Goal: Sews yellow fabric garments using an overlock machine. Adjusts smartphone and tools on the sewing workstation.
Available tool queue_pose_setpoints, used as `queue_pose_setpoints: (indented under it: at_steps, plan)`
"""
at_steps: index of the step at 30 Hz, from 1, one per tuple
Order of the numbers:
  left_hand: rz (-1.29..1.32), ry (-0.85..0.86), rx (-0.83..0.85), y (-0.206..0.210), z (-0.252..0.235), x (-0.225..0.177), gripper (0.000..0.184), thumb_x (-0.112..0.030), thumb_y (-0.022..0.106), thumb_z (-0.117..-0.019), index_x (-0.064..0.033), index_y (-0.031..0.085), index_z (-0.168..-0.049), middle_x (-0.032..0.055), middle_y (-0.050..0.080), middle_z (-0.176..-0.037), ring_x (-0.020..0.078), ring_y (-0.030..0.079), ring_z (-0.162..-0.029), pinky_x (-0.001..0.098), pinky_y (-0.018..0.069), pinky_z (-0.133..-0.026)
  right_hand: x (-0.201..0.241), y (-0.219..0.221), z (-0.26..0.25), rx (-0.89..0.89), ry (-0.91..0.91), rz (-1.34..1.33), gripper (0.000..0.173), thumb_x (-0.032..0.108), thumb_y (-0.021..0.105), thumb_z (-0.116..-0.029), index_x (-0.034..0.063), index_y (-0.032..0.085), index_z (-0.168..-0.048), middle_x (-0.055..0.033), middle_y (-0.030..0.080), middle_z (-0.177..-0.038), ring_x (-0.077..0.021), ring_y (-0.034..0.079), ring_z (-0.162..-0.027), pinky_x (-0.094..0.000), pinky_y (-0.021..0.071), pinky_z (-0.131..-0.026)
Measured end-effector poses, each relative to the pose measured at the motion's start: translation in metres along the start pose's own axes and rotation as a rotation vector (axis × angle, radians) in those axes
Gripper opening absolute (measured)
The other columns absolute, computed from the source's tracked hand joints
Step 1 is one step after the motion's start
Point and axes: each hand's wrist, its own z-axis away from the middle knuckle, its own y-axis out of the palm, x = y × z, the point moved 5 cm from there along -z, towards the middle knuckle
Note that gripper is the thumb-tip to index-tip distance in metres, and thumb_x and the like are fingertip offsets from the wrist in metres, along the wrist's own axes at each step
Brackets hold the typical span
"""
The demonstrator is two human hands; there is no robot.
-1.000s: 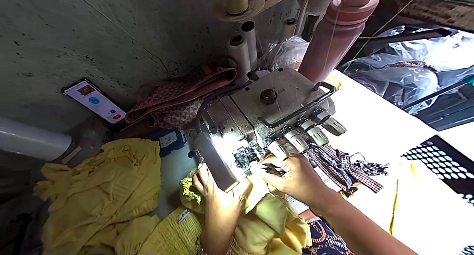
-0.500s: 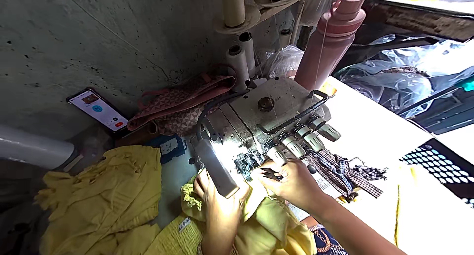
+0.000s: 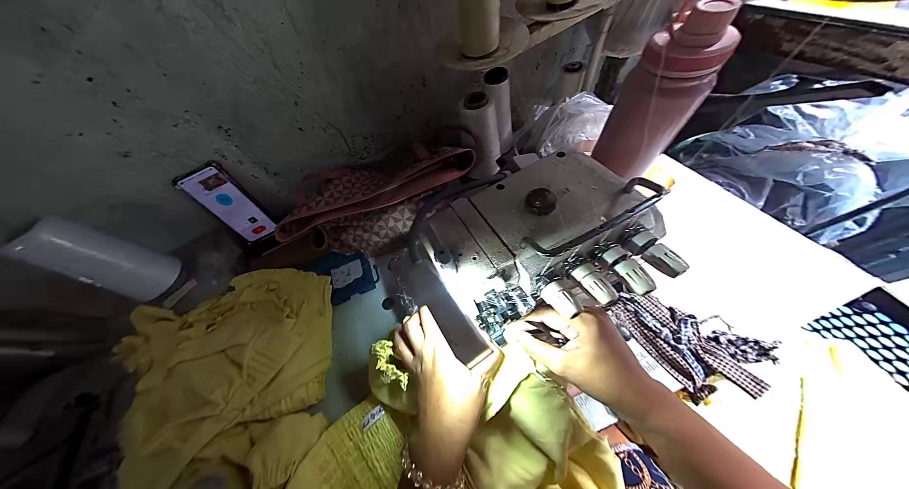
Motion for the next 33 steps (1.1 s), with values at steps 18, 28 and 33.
queue_pose_setpoints:
  at_steps: [18,28,33]
  plan:
    - [0.075,0.109,-0.237,-0.020,0.010,-0.024,0.047,-0.037,0.069,-0.0791,-0.0009,0.074,-0.109,0.0182,0.068,-0.124,0.0462,0.053,-0.129,0.0708,0.0223,-0.110,-0.002,0.000,0.003,-0.044,-0.021,0.006,0.024,0.032,0.066,-0.0813,0.0116,0.079,-0.082,0.0014,0.073,-0.075,0.0013,0.064,-0.068,-0.0190,0.0507,-0.064]
    - [0.081,0.104,-0.261,-0.017,0.008,-0.023,0.051,-0.040,0.067,-0.0775,-0.0012,0.073,-0.110,0.0169,0.068,-0.121,0.0436,0.056,-0.126,0.0697,0.0229,-0.111,-0.005,-0.001,0.003,-0.035,-0.043,-0.051,0.019,0.026,0.068,-0.0820,0.0104,0.078,-0.083,0.0031,0.073,-0.078,0.0056,0.061,-0.070,-0.0127,0.0484,-0.067]
    - [0.074,0.107,-0.241,-0.017,0.006,-0.021,0.049,-0.042,0.065,-0.0778,-0.0035,0.074,-0.107,0.0150,0.068,-0.121,0.0403,0.056,-0.126,0.0674,0.0230,-0.111,-0.003,0.000,0.003,-0.031,-0.043,-0.059,0.019,0.025,0.068,-0.0811,0.0098,0.078,-0.083,0.0031,0.073,-0.078,0.0071,0.061,-0.071,-0.0109,0.0483,-0.067]
